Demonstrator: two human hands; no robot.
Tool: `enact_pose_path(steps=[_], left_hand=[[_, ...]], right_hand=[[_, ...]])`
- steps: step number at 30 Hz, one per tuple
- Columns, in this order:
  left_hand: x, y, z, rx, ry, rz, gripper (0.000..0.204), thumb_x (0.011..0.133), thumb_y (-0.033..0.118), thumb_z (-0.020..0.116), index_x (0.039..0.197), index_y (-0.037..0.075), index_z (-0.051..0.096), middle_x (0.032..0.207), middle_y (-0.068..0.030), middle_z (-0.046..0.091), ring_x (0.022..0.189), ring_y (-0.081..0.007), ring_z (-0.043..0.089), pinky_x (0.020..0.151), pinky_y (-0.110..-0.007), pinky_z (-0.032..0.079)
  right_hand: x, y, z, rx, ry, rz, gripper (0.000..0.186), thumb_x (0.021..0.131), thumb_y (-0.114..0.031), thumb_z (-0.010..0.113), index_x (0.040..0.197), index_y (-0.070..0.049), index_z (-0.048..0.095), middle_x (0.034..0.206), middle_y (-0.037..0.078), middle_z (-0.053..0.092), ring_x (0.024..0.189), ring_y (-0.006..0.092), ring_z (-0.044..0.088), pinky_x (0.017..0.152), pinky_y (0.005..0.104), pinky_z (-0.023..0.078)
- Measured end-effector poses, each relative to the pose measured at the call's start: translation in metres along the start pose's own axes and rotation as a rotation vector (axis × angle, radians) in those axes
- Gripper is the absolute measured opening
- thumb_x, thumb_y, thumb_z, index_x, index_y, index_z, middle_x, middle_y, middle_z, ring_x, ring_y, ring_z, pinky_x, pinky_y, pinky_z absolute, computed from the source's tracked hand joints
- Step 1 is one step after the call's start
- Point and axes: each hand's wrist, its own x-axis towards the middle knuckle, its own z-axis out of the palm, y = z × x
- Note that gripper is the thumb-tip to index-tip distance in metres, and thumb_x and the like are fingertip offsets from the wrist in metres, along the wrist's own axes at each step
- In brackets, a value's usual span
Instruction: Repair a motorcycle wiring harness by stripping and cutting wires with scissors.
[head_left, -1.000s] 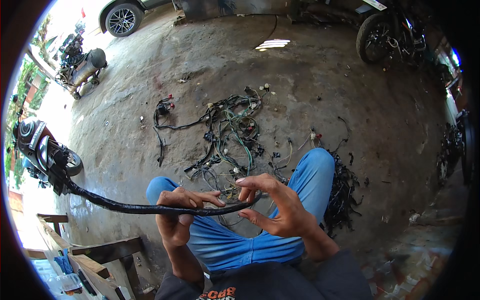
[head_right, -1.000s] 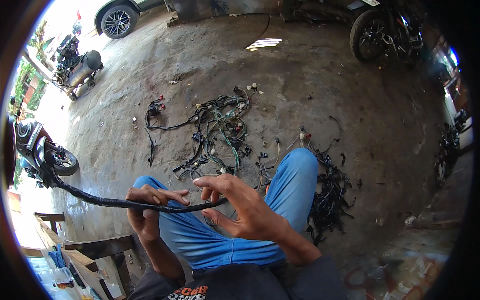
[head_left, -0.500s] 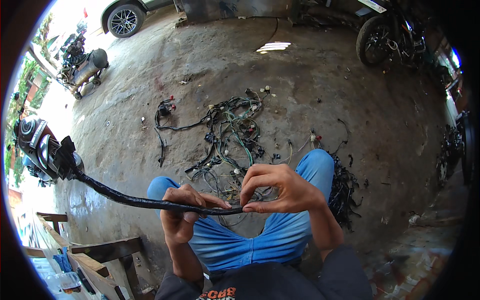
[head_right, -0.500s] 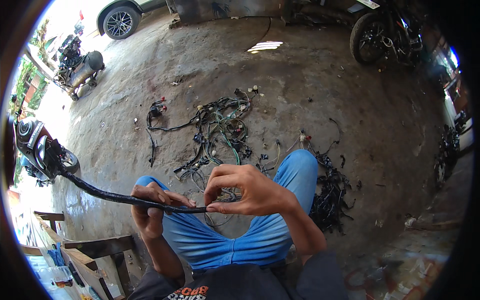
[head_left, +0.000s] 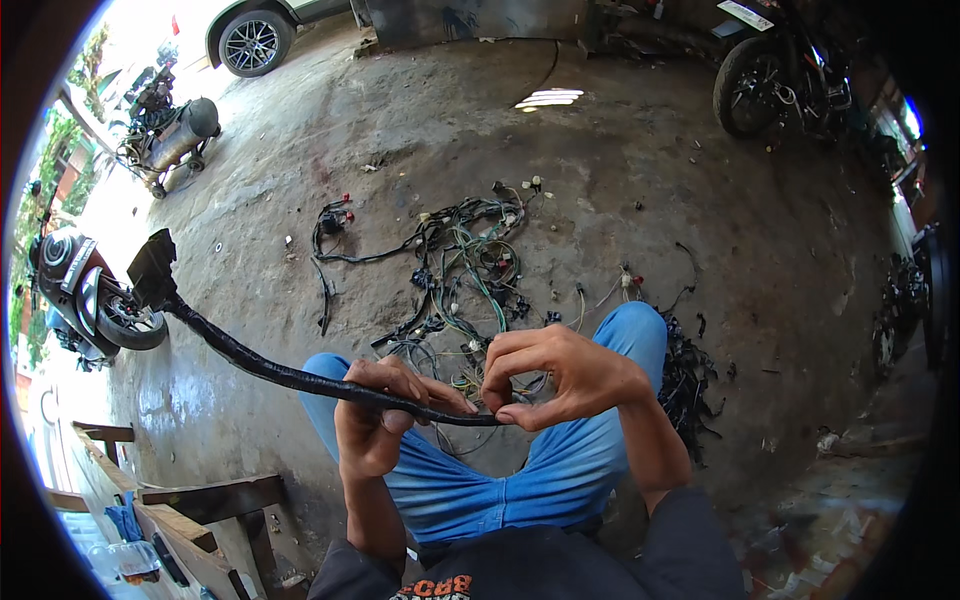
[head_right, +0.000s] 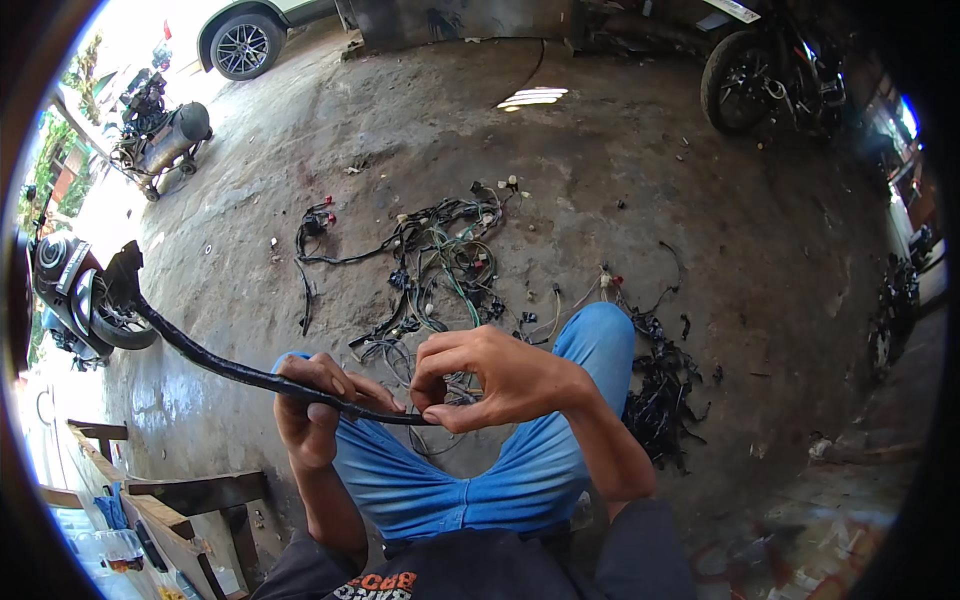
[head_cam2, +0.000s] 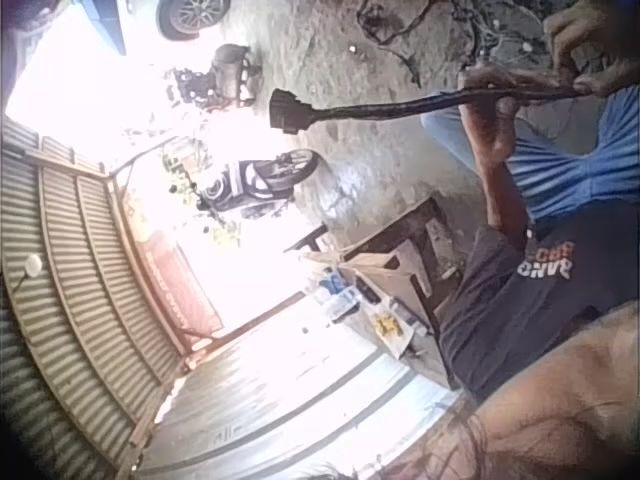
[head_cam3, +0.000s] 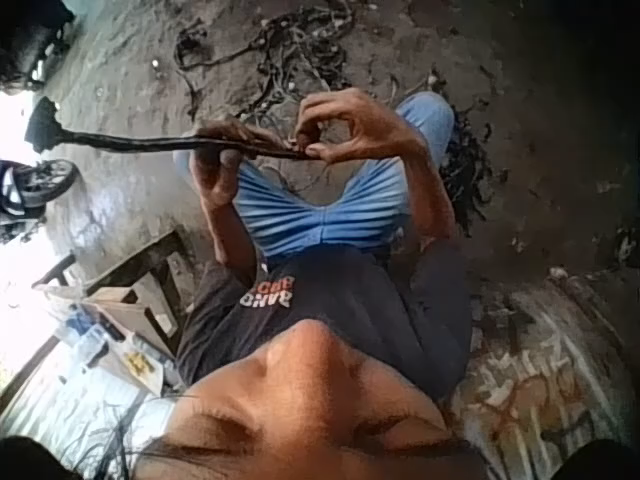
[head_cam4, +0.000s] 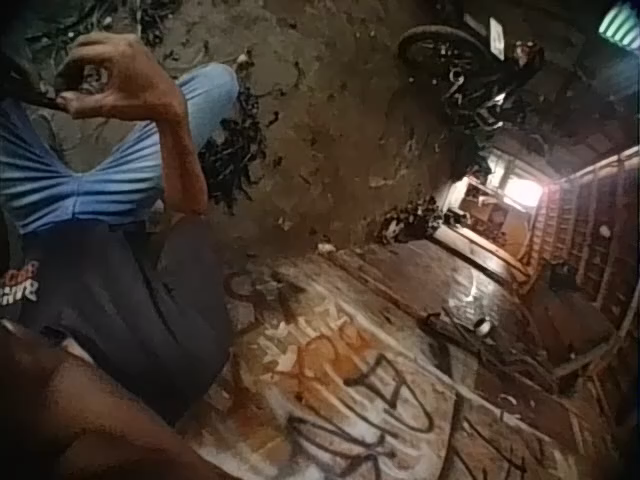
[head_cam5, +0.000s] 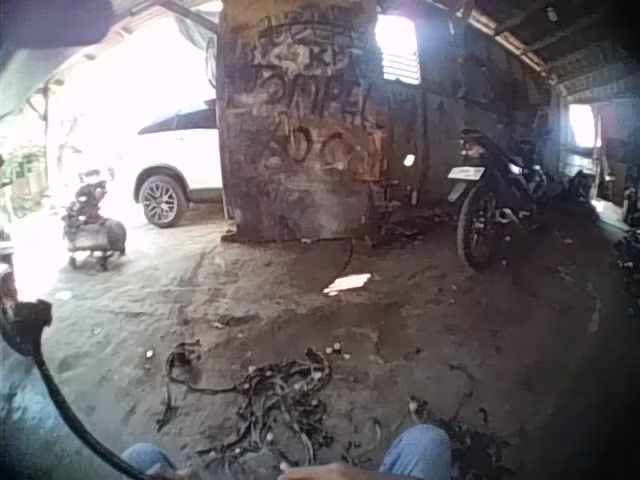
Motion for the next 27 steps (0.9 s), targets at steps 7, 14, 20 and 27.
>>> enact_pose_path(steps=[7, 14, 20, 27], left_hand=[[0.005, -0.004, 0.009, -0.013, 0.055, 0.024, 0.029, 0.101, 0.019, 0.060, 0.110, -0.001, 0.041, 0.085, -0.0136, 0.051, 0.079, -0.0404, 0.071, 0.070, -0.054, 0.063], [0.008, -0.005, 0.022, 0.059, 0.170, 0.041, 0.030, 0.102, 0.022, 0.060, 0.109, -0.001, 0.042, 0.089, -0.0126, 0.051, 0.086, -0.0419, 0.071, 0.075, -0.053, 0.062], [0.013, 0.001, 0.025, 0.157, 0.177, 0.025, 0.037, 0.103, 0.034, 0.057, 0.107, 0.002, 0.038, 0.084, -0.0105, 0.046, 0.074, -0.0355, 0.068, 0.071, -0.052, 0.061], [0.012, -0.004, 0.025, 0.163, 0.159, 0.017, 0.038, 0.103, 0.034, 0.057, 0.107, 0.001, 0.040, 0.084, -0.0107, 0.047, 0.075, -0.0363, 0.069, 0.070, -0.051, 0.061]], right_hand=[[-0.007, -0.003, 0.007, -0.116, 0.124, -0.021, 0.014, 0.080, -0.007, 0.073, 0.090, 0.000, 0.066, 0.088, 0.006, 0.062, 0.079, 0.0168, 0.061, 0.074, 0.0322, 0.051], [-0.018, 0.002, 0.020, -0.458, 0.390, -0.160, 0.018, 0.081, -0.006, 0.072, 0.097, -0.005, 0.065, 0.092, 0.007, 0.062, 0.090, 0.0195, 0.061, 0.079, 0.0350, 0.051], [-0.022, 0.007, 0.021, -0.181, 0.496, -0.111, 0.025, 0.083, -0.014, 0.081, 0.105, -0.007, 0.071, 0.106, 0.006, 0.062, 0.100, 0.0199, 0.064, 0.086, 0.0351, 0.053], [-0.022, 0.008, 0.016, -0.060, 0.425, -0.096, 0.024, 0.078, -0.017, 0.086, 0.096, -0.006, 0.074, 0.105, 0.006, 0.062, 0.100, 0.0181, 0.062, 0.087, 0.0349, 0.052]])
